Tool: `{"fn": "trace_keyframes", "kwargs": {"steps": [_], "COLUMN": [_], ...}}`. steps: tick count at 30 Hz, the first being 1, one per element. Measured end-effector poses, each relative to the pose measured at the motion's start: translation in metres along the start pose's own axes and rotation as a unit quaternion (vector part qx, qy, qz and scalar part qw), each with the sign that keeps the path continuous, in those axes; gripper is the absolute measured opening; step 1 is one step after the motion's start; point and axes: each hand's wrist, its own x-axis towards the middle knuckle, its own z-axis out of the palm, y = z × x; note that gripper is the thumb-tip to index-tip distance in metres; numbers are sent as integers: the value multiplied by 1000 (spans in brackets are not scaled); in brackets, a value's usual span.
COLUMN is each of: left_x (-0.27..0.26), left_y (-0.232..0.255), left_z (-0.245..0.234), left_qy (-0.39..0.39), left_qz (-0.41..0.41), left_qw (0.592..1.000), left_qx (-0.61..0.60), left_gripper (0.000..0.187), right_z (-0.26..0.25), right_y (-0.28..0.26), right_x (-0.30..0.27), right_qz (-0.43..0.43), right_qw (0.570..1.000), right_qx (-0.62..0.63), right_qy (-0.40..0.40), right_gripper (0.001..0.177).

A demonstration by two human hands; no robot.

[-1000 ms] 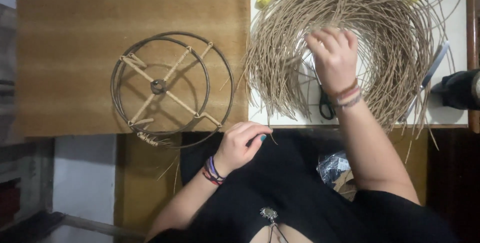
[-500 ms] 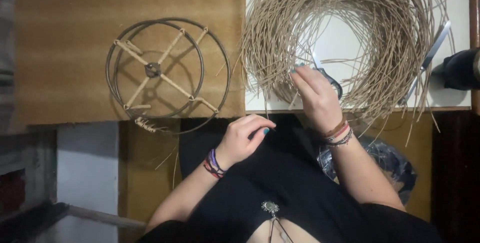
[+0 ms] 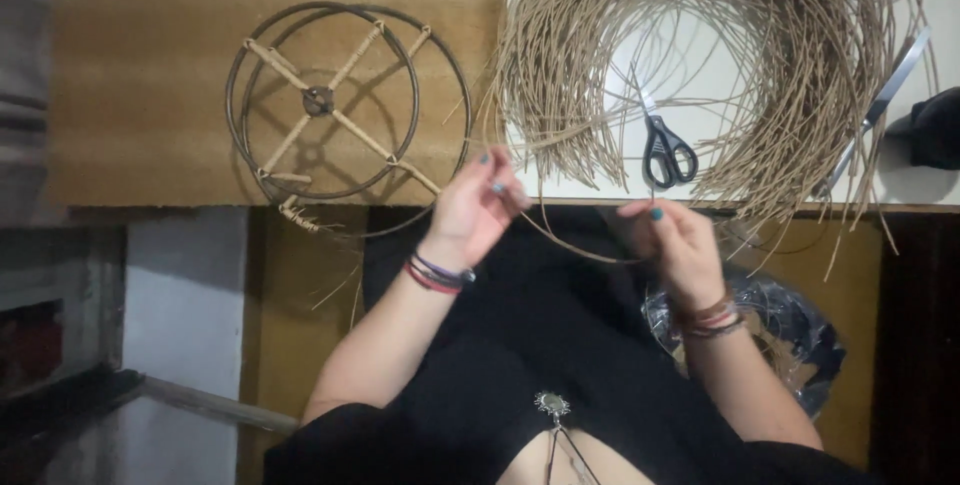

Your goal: Weaving thin strands of material around a circular wire frame to create a decorative object.

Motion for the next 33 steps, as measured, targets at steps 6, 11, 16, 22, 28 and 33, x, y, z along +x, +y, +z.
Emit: {"fn": "trace_keyframes", "kwargs": {"steps": [6, 11, 16, 22, 28, 33], "left_x": [4, -4, -19, -43, -28, -51], "left_y": [6, -29, -30, -1, -1, 34], "left_z": [-16, -26, -24, -1, -1, 16], "left_qy": [-7, -36, -95, -191, -253, -120], "left_qz": [51, 14, 7, 54, 109, 241], "left_qw": [985, 952, 904, 777, 949, 957], "left_qx": [166, 302, 417, 597, 154, 108], "left_gripper": [24, 33, 33, 32, 61, 38], "right_z": [-5, 45, 86, 70, 63, 53], "right_y": [-23, -29, -29, -27, -50, -66], "right_x": [4, 30, 60, 64, 51, 45], "right_qz": [58, 85, 72, 30, -27, -28], "right_qw": [991, 995, 989, 980, 869, 836], "right_qx": [-112, 29, 107, 143, -159, -182], "right_qy": [36, -45, -68, -139, -467, -517], "right_gripper": [28, 30, 32, 34, 35, 34]}}
